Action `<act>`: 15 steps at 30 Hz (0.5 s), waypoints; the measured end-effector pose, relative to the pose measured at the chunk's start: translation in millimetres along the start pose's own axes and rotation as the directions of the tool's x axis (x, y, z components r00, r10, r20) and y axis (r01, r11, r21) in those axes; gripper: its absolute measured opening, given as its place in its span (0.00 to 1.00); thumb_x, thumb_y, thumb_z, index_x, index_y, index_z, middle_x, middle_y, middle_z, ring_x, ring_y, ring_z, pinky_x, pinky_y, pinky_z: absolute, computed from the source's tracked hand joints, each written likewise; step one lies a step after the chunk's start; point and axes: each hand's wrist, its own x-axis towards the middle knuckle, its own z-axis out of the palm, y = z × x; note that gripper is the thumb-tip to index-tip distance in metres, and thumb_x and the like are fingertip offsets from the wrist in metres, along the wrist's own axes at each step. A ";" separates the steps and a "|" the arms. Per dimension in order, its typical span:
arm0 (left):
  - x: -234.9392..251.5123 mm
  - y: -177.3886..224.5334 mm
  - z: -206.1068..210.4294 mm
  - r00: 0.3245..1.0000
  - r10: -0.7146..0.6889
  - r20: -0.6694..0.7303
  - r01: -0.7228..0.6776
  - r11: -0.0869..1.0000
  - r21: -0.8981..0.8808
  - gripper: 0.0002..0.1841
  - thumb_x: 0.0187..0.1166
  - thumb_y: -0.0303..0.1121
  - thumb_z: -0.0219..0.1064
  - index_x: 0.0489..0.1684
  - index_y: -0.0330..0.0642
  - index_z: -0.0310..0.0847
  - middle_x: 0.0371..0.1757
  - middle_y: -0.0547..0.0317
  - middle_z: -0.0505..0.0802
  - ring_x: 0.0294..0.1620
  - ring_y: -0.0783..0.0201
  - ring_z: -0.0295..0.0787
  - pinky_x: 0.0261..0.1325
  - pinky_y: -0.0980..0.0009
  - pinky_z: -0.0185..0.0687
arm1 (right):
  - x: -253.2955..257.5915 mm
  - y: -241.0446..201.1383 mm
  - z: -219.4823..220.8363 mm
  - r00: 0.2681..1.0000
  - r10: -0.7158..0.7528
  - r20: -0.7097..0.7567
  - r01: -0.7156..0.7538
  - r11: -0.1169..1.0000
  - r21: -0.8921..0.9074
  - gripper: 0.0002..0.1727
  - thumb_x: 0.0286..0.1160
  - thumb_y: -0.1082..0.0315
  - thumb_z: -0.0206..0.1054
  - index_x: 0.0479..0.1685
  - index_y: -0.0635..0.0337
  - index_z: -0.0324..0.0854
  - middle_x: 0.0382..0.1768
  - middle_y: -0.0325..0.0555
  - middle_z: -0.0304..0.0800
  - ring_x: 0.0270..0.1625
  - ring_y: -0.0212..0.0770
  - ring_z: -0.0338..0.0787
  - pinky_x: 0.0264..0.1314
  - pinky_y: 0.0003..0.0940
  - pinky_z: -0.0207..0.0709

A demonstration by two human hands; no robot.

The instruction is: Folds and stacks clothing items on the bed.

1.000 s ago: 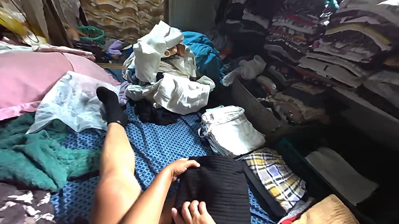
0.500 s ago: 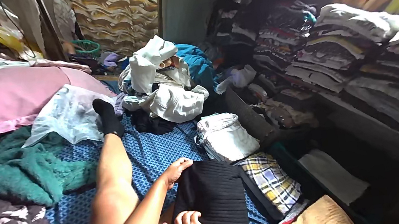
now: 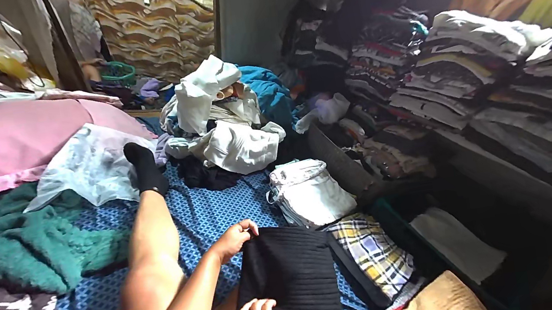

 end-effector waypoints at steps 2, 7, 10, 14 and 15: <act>-1.7 1.5 -2.0 0.999 -0.049 0.004 0.050 0.998 -0.041 0.13 0.85 0.19 0.46 0.41 0.37 0.78 0.37 0.61 0.87 0.36 0.69 0.85 0.44 0.68 0.85 | -0.6 -0.7 -1.8 1.000 0.004 0.030 -0.004 1.000 -0.015 0.33 0.84 0.80 0.52 0.89 0.50 0.65 0.76 0.82 0.68 0.74 0.84 0.71 0.65 0.81 0.65; -7.5 9.2 -11.0 0.991 -0.104 0.080 0.110 0.992 -0.067 0.22 0.73 0.12 0.43 0.55 0.32 0.80 0.50 0.54 0.91 0.44 0.66 0.89 0.50 0.67 0.86 | -2.1 1.3 5.5 0.989 -0.008 -0.150 0.000 0.999 -0.052 0.25 0.82 0.81 0.53 0.78 0.63 0.76 0.67 0.76 0.79 0.67 0.77 0.82 0.59 0.73 0.75; -11.6 11.9 -12.9 0.995 -0.022 0.099 0.013 0.996 0.091 0.25 0.68 0.07 0.48 0.59 0.31 0.83 0.56 0.53 0.92 0.51 0.69 0.89 0.57 0.67 0.86 | -3.9 4.8 10.5 0.960 -0.037 -0.277 0.015 0.996 -0.083 0.22 0.80 0.80 0.56 0.72 0.65 0.80 0.60 0.72 0.86 0.61 0.72 0.87 0.53 0.67 0.81; -10.7 9.6 -9.2 0.995 0.074 0.061 -0.085 0.974 0.211 0.20 0.67 0.07 0.61 0.55 0.32 0.88 0.56 0.53 0.94 0.54 0.71 0.89 0.62 0.68 0.84 | -7.0 7.3 4.1 0.974 -0.048 -0.220 0.038 0.998 -0.051 0.24 0.80 0.77 0.59 0.76 0.66 0.77 0.63 0.72 0.84 0.63 0.73 0.86 0.56 0.68 0.81; -10.4 8.4 -7.4 0.994 0.095 0.051 -0.104 0.970 0.218 0.20 0.66 0.07 0.63 0.54 0.32 0.88 0.55 0.54 0.94 0.53 0.71 0.90 0.61 0.69 0.84 | -7.3 7.4 2.9 0.977 -0.044 -0.208 0.037 0.999 -0.037 0.24 0.80 0.76 0.60 0.76 0.66 0.77 0.63 0.72 0.84 0.64 0.73 0.85 0.57 0.68 0.80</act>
